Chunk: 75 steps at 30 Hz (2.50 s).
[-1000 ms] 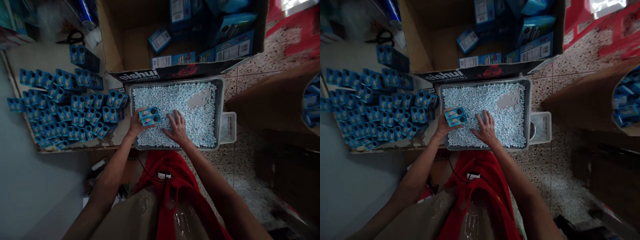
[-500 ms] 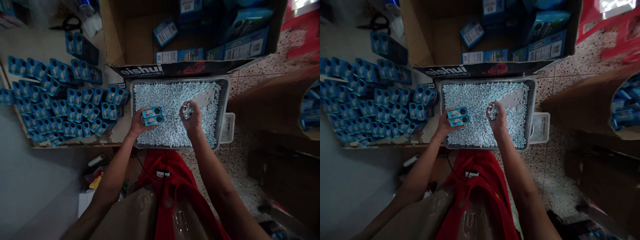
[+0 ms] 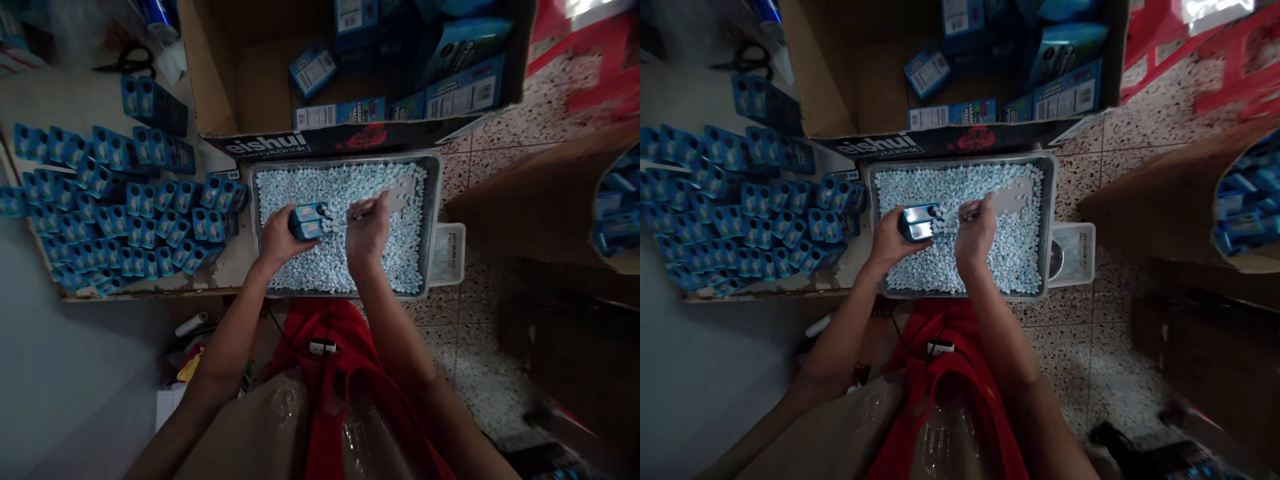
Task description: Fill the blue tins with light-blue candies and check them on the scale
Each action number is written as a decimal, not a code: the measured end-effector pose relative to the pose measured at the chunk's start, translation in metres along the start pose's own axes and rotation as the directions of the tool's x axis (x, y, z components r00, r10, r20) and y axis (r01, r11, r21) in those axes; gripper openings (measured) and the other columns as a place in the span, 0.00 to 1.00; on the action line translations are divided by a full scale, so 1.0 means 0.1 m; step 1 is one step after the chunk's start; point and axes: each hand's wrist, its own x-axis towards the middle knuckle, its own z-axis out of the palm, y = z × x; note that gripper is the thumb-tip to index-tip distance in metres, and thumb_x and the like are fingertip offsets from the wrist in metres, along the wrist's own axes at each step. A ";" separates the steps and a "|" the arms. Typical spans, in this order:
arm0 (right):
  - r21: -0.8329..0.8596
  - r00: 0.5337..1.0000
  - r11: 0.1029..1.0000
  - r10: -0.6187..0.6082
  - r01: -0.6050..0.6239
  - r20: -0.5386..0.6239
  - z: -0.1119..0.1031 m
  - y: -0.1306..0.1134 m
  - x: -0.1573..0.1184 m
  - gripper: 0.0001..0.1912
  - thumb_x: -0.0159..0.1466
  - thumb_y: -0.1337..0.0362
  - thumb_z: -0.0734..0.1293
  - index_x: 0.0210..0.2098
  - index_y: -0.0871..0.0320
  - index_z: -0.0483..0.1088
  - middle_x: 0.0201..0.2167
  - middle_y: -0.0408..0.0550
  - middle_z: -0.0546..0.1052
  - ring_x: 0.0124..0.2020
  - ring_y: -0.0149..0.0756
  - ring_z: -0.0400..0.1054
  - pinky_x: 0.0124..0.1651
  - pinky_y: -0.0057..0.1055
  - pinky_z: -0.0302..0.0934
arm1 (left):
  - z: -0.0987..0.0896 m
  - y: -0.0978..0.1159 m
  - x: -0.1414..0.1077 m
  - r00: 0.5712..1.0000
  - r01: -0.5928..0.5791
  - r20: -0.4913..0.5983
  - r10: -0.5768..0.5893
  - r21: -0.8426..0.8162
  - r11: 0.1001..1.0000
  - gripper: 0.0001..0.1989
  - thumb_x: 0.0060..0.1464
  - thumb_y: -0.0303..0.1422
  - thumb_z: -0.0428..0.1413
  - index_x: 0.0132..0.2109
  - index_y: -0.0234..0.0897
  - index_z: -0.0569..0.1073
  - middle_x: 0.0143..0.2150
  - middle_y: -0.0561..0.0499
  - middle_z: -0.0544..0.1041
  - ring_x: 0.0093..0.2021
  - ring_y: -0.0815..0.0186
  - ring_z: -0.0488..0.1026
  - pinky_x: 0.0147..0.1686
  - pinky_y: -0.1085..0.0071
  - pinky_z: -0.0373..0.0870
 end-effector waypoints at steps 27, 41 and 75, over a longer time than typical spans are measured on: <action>-0.333 0.517 0.749 -0.015 0.573 0.856 -0.26 0.12 -0.75 0.31 0.61 0.46 0.82 0.59 0.52 0.78 0.49 0.57 0.86 0.48 0.59 0.82 0.51 0.52 0.79 | -0.38 0.13 -1.33 0.993 -0.067 0.081 0.081 -0.161 0.985 0.49 0.45 0.27 0.79 0.73 0.45 0.71 0.68 0.39 0.78 0.69 0.43 0.78 0.73 0.49 0.77; -0.386 0.485 0.615 0.007 0.687 0.875 0.91 0.14 -0.86 0.18 0.71 0.69 0.77 0.57 0.47 0.83 0.64 0.54 0.83 0.65 0.51 0.80 0.69 0.49 0.78 | -0.81 -1.22 -1.42 0.822 0.298 -0.558 -0.115 0.250 0.921 0.30 0.54 0.50 0.75 0.59 0.42 0.83 0.55 0.37 0.84 0.59 0.36 0.79 0.66 0.39 0.75; -0.288 0.731 0.713 -0.444 0.639 0.518 1.39 -1.27 2.23 0.47 0.63 0.42 0.79 0.75 0.51 0.66 0.67 0.57 0.78 0.68 0.60 0.74 0.73 0.62 0.69 | -1.61 0.17 2.08 0.957 -0.230 -0.231 0.175 -0.238 0.944 0.26 0.54 0.29 0.73 0.61 0.39 0.86 0.56 0.46 0.87 0.52 0.56 0.84 0.52 0.66 0.81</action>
